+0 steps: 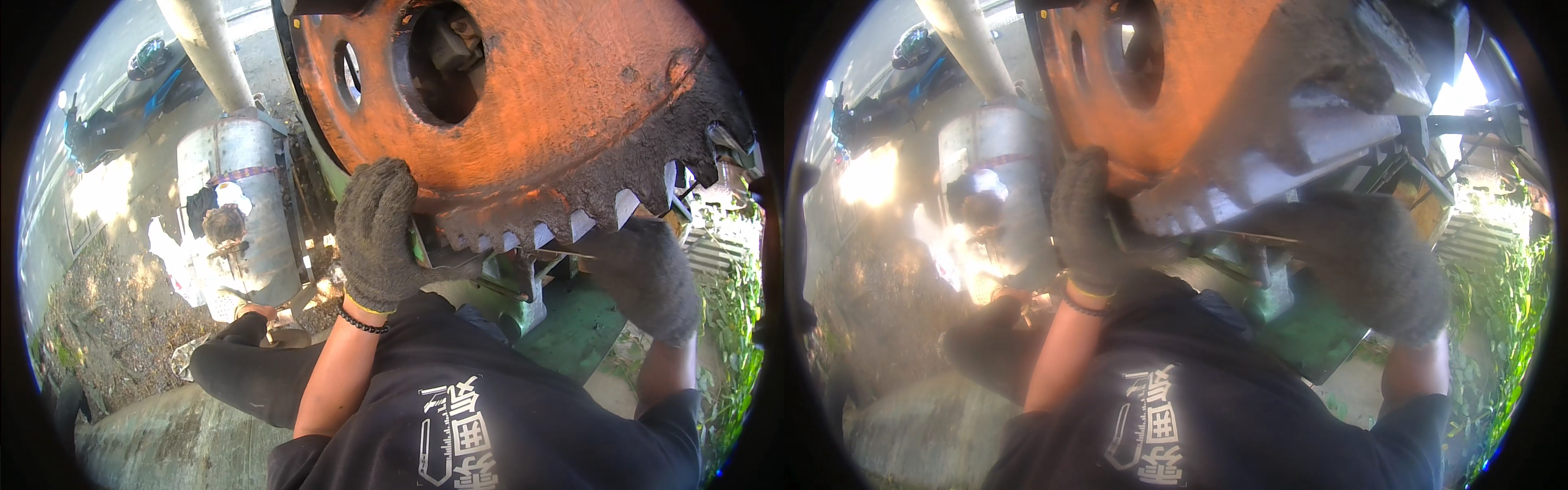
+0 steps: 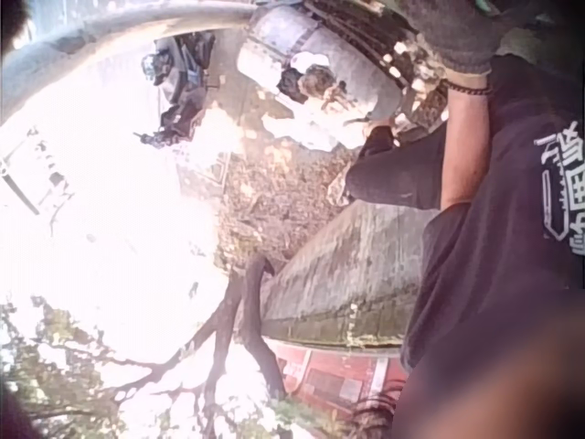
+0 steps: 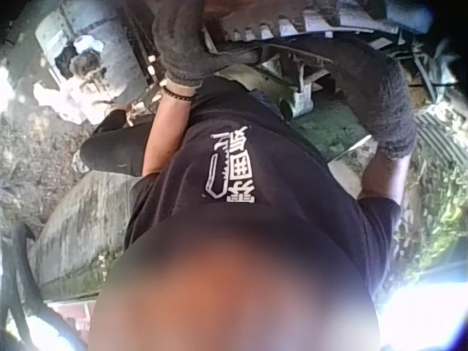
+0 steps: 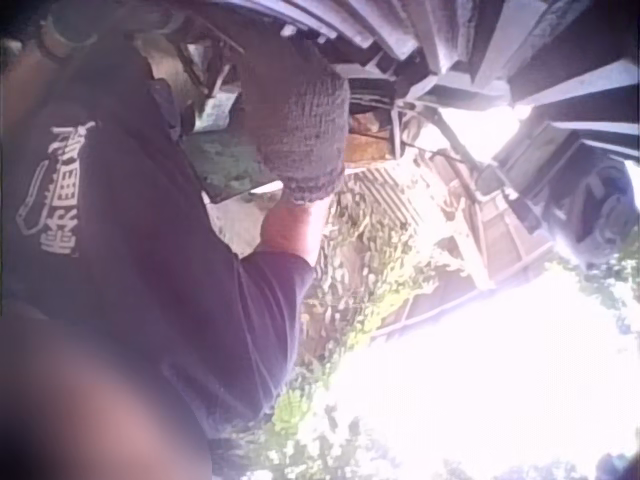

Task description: The person uses a cloth to wipe and clean the surface of a large green metal machine part. They repeatedly rub different areas of the component, including around bolts and edges, while occasionally adjusting their grip and position.

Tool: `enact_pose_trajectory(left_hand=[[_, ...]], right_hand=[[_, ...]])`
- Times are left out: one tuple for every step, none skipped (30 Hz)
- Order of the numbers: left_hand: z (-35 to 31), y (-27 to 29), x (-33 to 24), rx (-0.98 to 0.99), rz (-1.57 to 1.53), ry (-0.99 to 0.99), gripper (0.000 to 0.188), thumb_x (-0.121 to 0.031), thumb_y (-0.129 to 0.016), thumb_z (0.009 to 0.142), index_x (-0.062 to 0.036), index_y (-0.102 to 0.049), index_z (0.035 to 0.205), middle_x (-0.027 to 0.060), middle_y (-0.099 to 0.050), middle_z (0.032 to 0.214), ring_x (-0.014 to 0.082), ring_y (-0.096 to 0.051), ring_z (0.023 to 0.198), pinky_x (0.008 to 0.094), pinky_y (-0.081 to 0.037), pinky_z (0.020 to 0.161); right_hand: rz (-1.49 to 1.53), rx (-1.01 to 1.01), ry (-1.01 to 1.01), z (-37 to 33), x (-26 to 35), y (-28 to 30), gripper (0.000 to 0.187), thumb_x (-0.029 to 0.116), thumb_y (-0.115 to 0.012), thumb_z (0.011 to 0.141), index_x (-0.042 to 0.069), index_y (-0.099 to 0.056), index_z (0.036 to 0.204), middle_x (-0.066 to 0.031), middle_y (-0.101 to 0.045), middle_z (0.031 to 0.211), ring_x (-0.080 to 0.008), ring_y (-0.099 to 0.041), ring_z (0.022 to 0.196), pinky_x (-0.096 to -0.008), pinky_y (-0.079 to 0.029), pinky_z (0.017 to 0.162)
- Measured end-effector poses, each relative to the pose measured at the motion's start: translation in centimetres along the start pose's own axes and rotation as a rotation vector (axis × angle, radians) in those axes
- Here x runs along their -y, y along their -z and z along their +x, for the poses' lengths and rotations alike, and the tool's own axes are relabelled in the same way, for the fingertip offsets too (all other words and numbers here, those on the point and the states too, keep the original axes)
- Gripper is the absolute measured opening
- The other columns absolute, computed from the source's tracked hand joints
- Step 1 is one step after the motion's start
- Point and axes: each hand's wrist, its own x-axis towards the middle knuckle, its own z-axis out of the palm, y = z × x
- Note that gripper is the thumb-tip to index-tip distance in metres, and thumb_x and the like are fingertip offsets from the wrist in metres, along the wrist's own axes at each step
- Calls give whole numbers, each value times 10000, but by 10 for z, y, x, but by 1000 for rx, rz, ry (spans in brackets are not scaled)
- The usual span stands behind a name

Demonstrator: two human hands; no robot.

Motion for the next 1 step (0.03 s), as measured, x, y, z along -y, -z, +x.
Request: enact_pose_trajectory(left_hand=[[0, -1, 0, 2, 0, 0, 1077, -648, -891, 578, -19, -533, 1376, 182, -583, 1366, 412, -550, 1269, 567, -395, 1108]], right_hand=[[-58, 34, -55, 1, 0, 1, 581, 159, -709, 809, 236, -627, 1380, -19, -697, 1201, -149, -560, 1161, -441, -355, 1060]])
